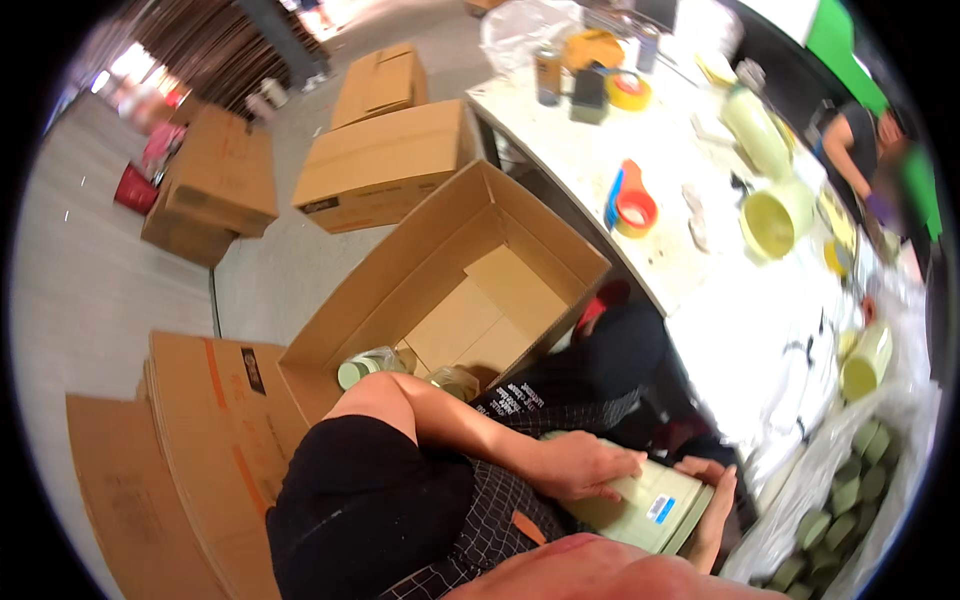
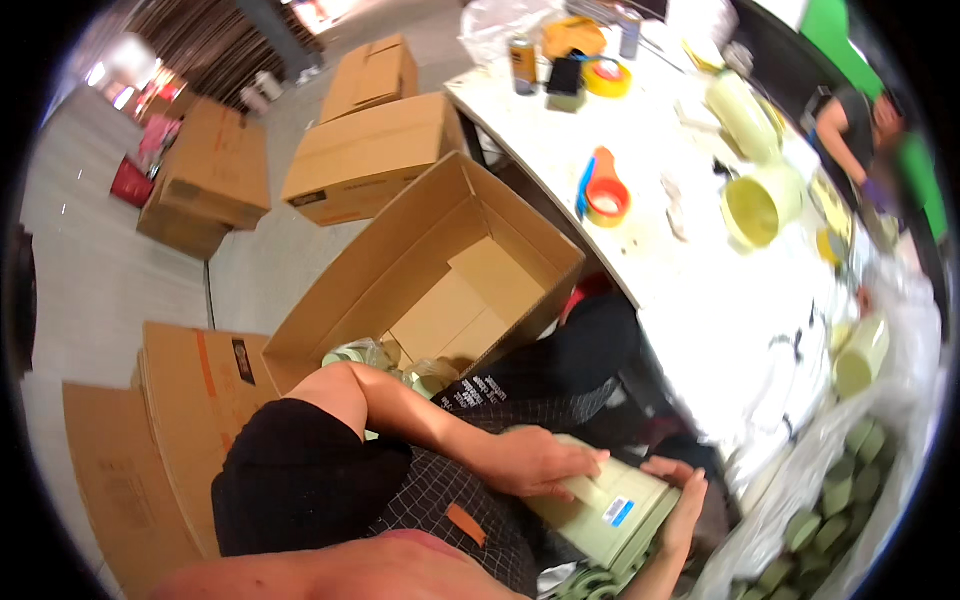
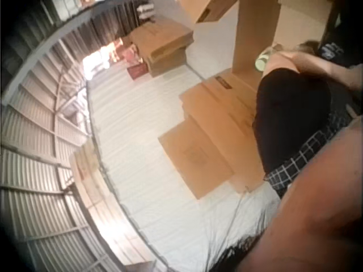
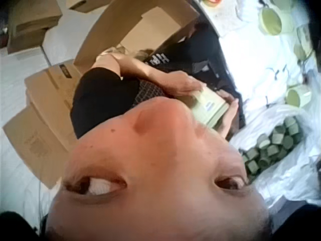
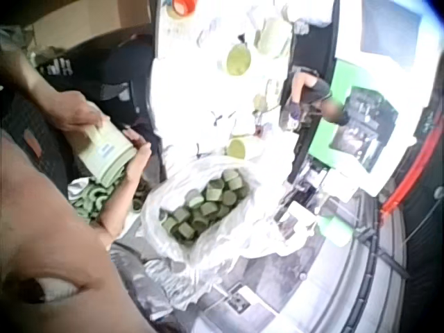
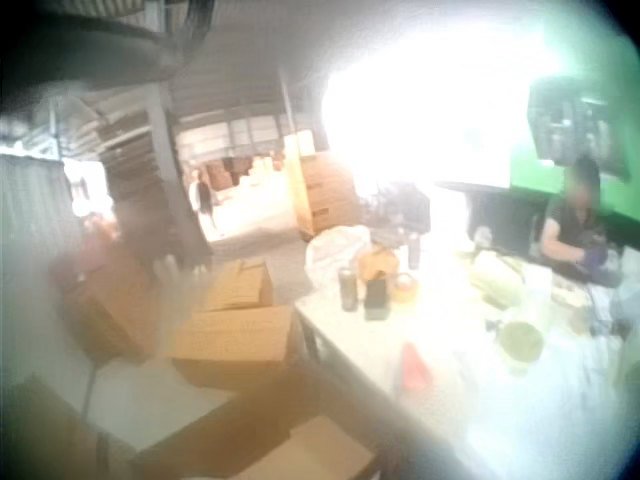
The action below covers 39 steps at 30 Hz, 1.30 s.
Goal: The person places a green cap on a thermos flask, slides the flask into a plastic sleeve, and puts the finished items into a cardboard box.
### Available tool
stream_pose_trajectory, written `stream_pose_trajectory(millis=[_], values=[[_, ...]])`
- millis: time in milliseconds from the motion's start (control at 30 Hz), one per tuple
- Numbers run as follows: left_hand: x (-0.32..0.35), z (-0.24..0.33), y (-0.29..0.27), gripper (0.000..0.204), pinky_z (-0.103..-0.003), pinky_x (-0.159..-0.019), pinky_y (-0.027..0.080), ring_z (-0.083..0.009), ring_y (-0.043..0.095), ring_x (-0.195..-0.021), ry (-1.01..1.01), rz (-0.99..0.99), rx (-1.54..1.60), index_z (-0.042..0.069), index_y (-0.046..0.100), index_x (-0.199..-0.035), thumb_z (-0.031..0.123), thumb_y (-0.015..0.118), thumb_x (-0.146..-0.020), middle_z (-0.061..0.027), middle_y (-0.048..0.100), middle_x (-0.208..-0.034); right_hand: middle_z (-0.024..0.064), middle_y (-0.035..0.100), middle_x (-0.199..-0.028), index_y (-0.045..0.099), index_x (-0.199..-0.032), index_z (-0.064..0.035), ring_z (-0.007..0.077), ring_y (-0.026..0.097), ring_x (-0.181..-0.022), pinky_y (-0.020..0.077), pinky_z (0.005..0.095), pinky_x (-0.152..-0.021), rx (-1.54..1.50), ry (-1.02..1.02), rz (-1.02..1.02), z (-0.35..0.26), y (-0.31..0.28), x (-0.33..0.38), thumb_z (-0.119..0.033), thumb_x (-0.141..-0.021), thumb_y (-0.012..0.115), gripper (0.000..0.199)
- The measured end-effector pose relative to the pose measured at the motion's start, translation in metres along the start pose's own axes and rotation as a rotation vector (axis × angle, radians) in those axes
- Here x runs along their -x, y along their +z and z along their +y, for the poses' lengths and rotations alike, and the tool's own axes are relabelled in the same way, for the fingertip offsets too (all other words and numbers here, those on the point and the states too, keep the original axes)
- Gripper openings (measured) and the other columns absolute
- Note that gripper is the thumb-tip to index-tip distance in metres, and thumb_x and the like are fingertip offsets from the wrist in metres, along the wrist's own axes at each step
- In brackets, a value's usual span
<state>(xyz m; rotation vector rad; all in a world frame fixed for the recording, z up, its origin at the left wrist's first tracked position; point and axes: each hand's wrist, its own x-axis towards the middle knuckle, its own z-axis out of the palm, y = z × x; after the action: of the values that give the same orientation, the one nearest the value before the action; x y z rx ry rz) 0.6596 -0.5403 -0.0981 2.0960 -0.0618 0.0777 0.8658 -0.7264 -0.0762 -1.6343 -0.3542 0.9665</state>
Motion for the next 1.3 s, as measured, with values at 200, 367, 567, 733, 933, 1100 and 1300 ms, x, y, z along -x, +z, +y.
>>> stream_pose_trajectory(millis=[200, 367, 567, 733, 933, 1100, 1300], values=[[0.008, 0.001, -0.004, 0.040, -0.049, -0.082, 0.053, -0.0422, 0.059, -0.108, 0.039, 0.036, 0.032, 0.007, 0.047, -0.122, 0.031, 0.060, -0.093, -0.0229, 0.046, -0.142, 0.0169, 0.067, -0.103, 0.062, -0.113, 0.0022, 0.0235, 0.062, -0.094, 0.0487, 0.0363, -0.087, 0.144, -0.173, -0.083, -0.011, -0.069, -0.014, -0.060, -0.100, 0.031, 0.071], [0.002, 0.000, -0.005, 0.045, -0.047, -0.083, 0.053, -0.0400, 0.057, -0.115, 0.031, 0.007, 0.031, 0.007, 0.045, -0.128, 0.029, 0.061, -0.093, -0.0210, 0.043, -0.146, 0.0168, 0.067, -0.103, 0.064, -0.109, 0.0027, 0.0212, 0.061, -0.094, 0.0468, 0.0343, -0.086, 0.114, -0.056, 0.392, -0.001, -0.130, -0.027, -0.052, -0.100, 0.035, 0.063], [0.006, -0.003, -0.012, 0.049, -0.046, -0.083, 0.053, -0.0395, 0.059, -0.112, -0.044, -0.029, 0.026, 0.008, 0.045, -0.131, 0.030, 0.063, -0.091, -0.0185, 0.046, -0.145, 0.0186, 0.071, -0.088, 0.067, -0.094, 0.0069, 0.0239, 0.067, -0.081, 0.0520, 0.0330, -0.078, 0.095, 0.059, -0.068, -0.008, 0.007, -0.023, -0.060, -0.100, 0.030, 0.076], [-0.032, 0.011, -0.033, 0.050, -0.045, -0.083, 0.052, -0.0363, 0.059, -0.108, -0.018, -0.046, -0.072, 0.005, 0.053, -0.127, 0.031, 0.066, -0.088, -0.0150, 0.054, -0.136, 0.0132, 0.068, -0.103, 0.063, -0.114, 0.0065, 0.0198, 0.064, -0.096, 0.0493, 0.0337, -0.088, 0.223, -0.147, -0.025, -0.003, -0.034, -0.020, -0.049, -0.103, 0.037, 0.062], [-0.073, 0.054, -0.112, 0.024, -0.039, -0.073, 0.047, -0.0254, 0.060, -0.081, 0.558, 0.262, 0.314, 0.003, 0.068, -0.098, 0.015, 0.073, -0.078, -0.0092, 0.065, -0.091, 0.0074, 0.066, -0.095, 0.064, -0.107, 0.0047, 0.0140, 0.059, -0.089, 0.0474, 0.0288, -0.085, 0.095, -0.133, -0.058, -0.014, -0.008, -0.029, -0.033, -0.106, 0.040, 0.044], [-0.215, -0.033, -0.028, 0.013, -0.037, -0.064, 0.046, -0.0279, 0.056, -0.068, 0.340, 0.382, 0.006, 0.006, 0.067, -0.083, 0.002, 0.074, -0.073, -0.0095, 0.062, -0.075, 0.0078, 0.066, -0.090, 0.065, -0.098, 0.0051, 0.0148, 0.059, -0.088, 0.0477, 0.0288, -0.084, 0.034, -0.261, -0.046, -0.002, -0.023, -0.030, -0.026, -0.104, 0.045, 0.038], [-0.253, -0.130, 0.035, 0.004, -0.039, -0.070, 0.048, -0.0315, 0.061, -0.077, 0.193, 0.175, -0.238, 0.004, 0.067, -0.079, 0.007, 0.069, -0.078, -0.0125, 0.063, -0.078, 0.0113, 0.067, -0.088, 0.066, -0.095, 0.0051, 0.0186, 0.063, -0.085, 0.0494, 0.0306, -0.081, 0.073, -0.306, 0.029, 0.014, -0.033, -0.041, -0.031, -0.104, 0.045, 0.043]])
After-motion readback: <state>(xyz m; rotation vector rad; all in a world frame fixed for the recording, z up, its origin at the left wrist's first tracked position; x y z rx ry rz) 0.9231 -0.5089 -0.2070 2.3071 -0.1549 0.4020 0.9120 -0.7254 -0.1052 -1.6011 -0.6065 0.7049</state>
